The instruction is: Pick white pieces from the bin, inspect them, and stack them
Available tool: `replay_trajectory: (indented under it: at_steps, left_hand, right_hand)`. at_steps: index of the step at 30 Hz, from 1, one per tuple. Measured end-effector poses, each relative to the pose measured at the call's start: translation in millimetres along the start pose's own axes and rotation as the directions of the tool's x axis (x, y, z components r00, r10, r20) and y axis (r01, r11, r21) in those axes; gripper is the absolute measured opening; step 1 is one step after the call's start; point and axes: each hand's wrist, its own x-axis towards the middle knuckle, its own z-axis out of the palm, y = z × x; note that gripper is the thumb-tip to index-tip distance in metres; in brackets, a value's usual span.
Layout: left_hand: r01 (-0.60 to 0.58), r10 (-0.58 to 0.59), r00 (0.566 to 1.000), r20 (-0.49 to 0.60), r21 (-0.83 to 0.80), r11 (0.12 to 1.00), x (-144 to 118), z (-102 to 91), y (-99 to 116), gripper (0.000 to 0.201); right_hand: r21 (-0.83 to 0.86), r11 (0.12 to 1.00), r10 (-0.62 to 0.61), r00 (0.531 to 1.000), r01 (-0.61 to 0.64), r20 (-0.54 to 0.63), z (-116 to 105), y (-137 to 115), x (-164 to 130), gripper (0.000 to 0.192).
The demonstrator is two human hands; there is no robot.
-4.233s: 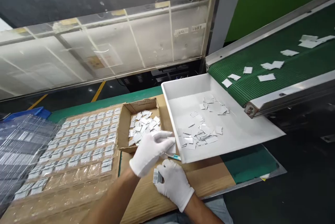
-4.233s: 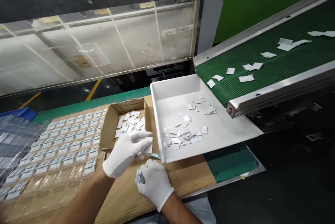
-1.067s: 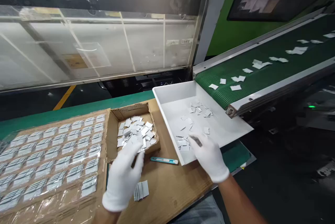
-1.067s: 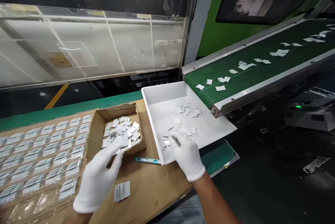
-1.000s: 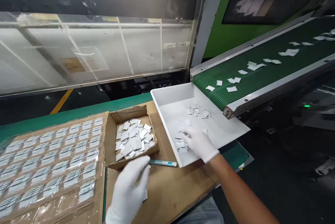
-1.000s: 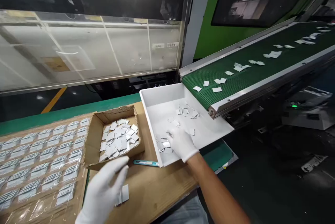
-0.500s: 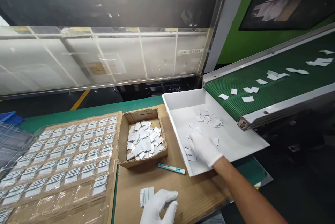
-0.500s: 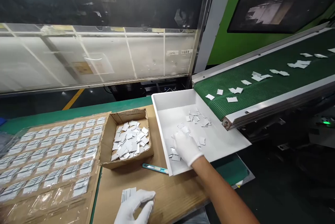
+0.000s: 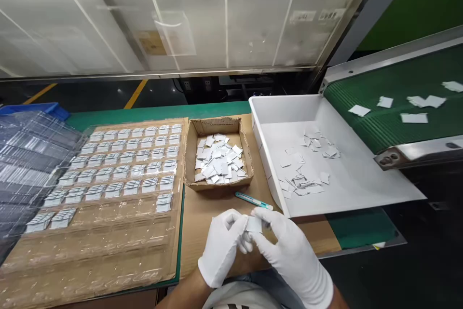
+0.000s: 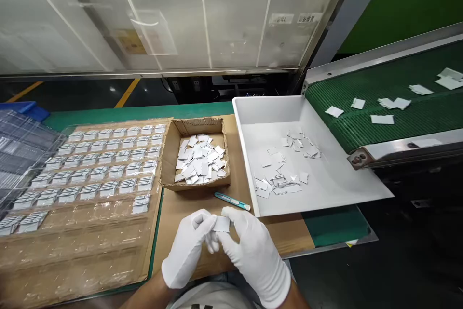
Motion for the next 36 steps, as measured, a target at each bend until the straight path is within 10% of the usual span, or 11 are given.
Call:
replay_trajectory:
  at_steps: [12,36]
  left_hand:
    - [0.062,-0.062,0.998,-0.033,-0.005,0.998,-8,-4.2,-11,0.051]
    - [0.045,-0.045,0.999,0.01,-0.021,0.999,-10,0.0,-13,0.046]
  right_hand:
    - [0.331,0.696,0.557,0.77,-0.637,0.311,8,-5,-11,0.026]
    - [0.386,0.634,0.574,0.742,-0.67,0.345,3,-5,-12,0.026]
